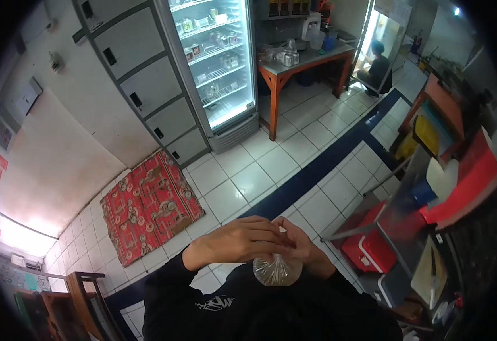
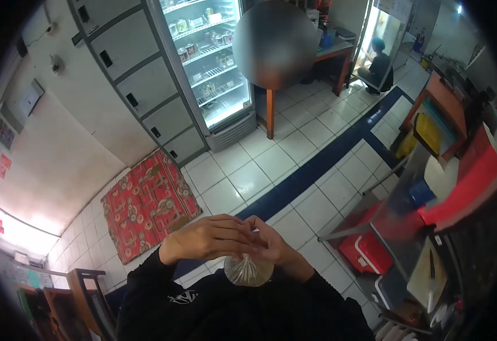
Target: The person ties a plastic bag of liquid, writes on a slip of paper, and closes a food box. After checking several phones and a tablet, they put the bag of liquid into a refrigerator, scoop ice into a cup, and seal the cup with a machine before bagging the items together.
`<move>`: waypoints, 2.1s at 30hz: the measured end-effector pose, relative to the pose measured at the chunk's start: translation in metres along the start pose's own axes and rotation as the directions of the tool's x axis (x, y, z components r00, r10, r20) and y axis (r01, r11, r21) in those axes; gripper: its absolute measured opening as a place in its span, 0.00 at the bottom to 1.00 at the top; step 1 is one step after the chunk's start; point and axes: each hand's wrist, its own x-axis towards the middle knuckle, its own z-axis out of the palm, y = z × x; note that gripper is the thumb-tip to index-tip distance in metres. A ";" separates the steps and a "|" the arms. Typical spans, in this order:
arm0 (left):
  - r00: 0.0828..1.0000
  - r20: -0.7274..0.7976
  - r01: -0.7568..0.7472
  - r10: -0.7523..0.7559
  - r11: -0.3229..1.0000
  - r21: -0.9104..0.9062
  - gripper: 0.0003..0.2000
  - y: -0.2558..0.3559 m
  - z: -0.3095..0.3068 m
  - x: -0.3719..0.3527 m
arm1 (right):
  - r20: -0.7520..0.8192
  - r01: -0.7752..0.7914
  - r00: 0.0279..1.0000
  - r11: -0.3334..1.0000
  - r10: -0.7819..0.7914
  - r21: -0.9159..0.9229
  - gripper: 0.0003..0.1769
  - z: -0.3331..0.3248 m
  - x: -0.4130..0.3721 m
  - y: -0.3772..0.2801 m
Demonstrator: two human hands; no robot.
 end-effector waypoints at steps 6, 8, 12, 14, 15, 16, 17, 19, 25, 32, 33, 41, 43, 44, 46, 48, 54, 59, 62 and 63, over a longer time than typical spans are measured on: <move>0.969 -0.181 0.162 -0.170 0.985 -0.057 0.13 -0.151 -0.021 0.041 | 0.095 -0.196 0.980 0.924 0.174 0.330 0.24 -0.135 0.118 -0.044; 0.920 -0.232 0.292 -0.316 0.947 -0.133 0.13 -0.198 -0.022 0.054 | -0.002 -0.154 0.985 0.899 0.170 0.410 0.20 -0.172 0.148 -0.063; 0.841 -0.308 0.393 -0.444 0.894 -0.216 0.11 -0.323 -0.017 0.084 | -0.251 -0.006 0.966 0.974 0.064 0.227 0.18 -0.251 0.203 -0.099; 0.804 -0.283 0.435 -0.523 0.842 -0.319 0.11 -0.383 -0.021 0.102 | -0.277 0.089 0.960 0.988 -0.052 0.123 0.22 -0.294 0.232 -0.111; 0.782 -0.281 0.438 -0.556 0.812 -0.386 0.11 -0.413 -0.028 0.117 | -0.274 0.043 0.961 0.999 -0.042 -0.001 0.37 -0.317 0.248 -0.127; 0.770 -0.289 0.431 -0.569 0.798 -0.421 0.11 -0.441 -0.037 0.128 | -0.263 0.038 0.961 0.986 -0.081 -0.164 0.43 -0.333 0.266 -0.143; 0.758 -0.297 0.422 -0.581 0.784 -0.456 0.10 -0.471 -0.046 0.141 | -0.246 0.033 0.962 0.946 -0.118 -0.324 0.48 -0.348 0.285 -0.163; 0.768 -0.304 0.391 -0.563 0.789 -0.475 0.09 -0.532 -0.069 0.175 | -0.222 -0.043 0.968 0.797 -0.115 -0.602 0.64 -0.386 0.325 -0.202; 0.918 -0.247 0.277 -0.311 0.947 -0.162 0.10 -0.693 -0.118 0.302 | -0.336 -0.126 0.855 0.471 -0.395 -0.873 0.56 -0.517 0.420 -0.295; 0.873 -0.382 0.286 -0.305 0.952 -0.107 0.08 -0.882 -0.143 0.422 | -0.323 -0.130 0.777 0.364 -0.540 -0.922 0.46 -0.699 0.545 -0.399; 0.857 -0.406 0.301 -0.318 0.947 -0.107 0.07 -0.909 -0.146 0.433 | -0.327 -0.089 0.789 0.430 -0.520 -0.898 0.46 -0.724 0.562 -0.410; 0.634 -0.422 0.555 -0.647 0.762 -0.334 0.07 -1.059 -0.162 0.468 | -0.276 -0.118 0.927 0.501 -0.254 -0.857 0.48 -0.876 0.670 -0.460; 0.596 -0.430 0.626 -0.678 0.728 -0.280 0.07 -1.081 -0.158 0.465 | -0.235 -0.114 0.953 0.493 -0.191 -0.863 0.51 -0.910 0.682 -0.447; 0.587 -0.436 0.654 -0.682 0.717 -0.241 0.07 -1.090 -0.150 0.463 | -0.258 -0.133 0.950 0.525 -0.173 -0.841 0.52 -0.919 0.685 -0.446; 0.590 -0.480 0.675 -0.649 0.723 -0.147 0.07 -1.101 -0.140 0.465 | -0.311 -0.175 0.940 0.586 -0.139 -0.791 0.53 -0.923 0.690 -0.449; 0.603 -0.555 0.668 -0.573 0.743 -0.040 0.08 -1.101 -0.128 0.465 | -0.242 -0.095 0.950 0.556 -0.197 -0.826 0.55 -0.913 0.692 -0.460; 0.721 -0.377 0.563 -0.582 0.808 -0.172 0.41 -1.114 -0.117 0.443 | -0.134 -0.034 0.970 0.432 -0.203 -0.901 0.58 -0.920 0.705 -0.451; 0.669 -0.482 0.454 -0.566 0.825 -0.337 0.56 -1.081 -0.143 0.400 | -0.028 0.011 0.997 0.482 -0.074 -0.876 0.56 -0.858 0.732 -0.457; 0.508 -0.594 0.353 -0.624 0.780 -0.517 0.62 -1.021 -0.182 0.373 | 0.089 0.074 0.996 0.517 0.003 -0.852 0.56 -0.798 0.756 -0.445; 0.481 -0.654 0.322 -0.583 0.812 -0.487 0.64 -0.998 -0.203 0.357 | 0.101 0.053 0.994 0.576 0.051 -0.816 0.56 -0.781 0.761 -0.435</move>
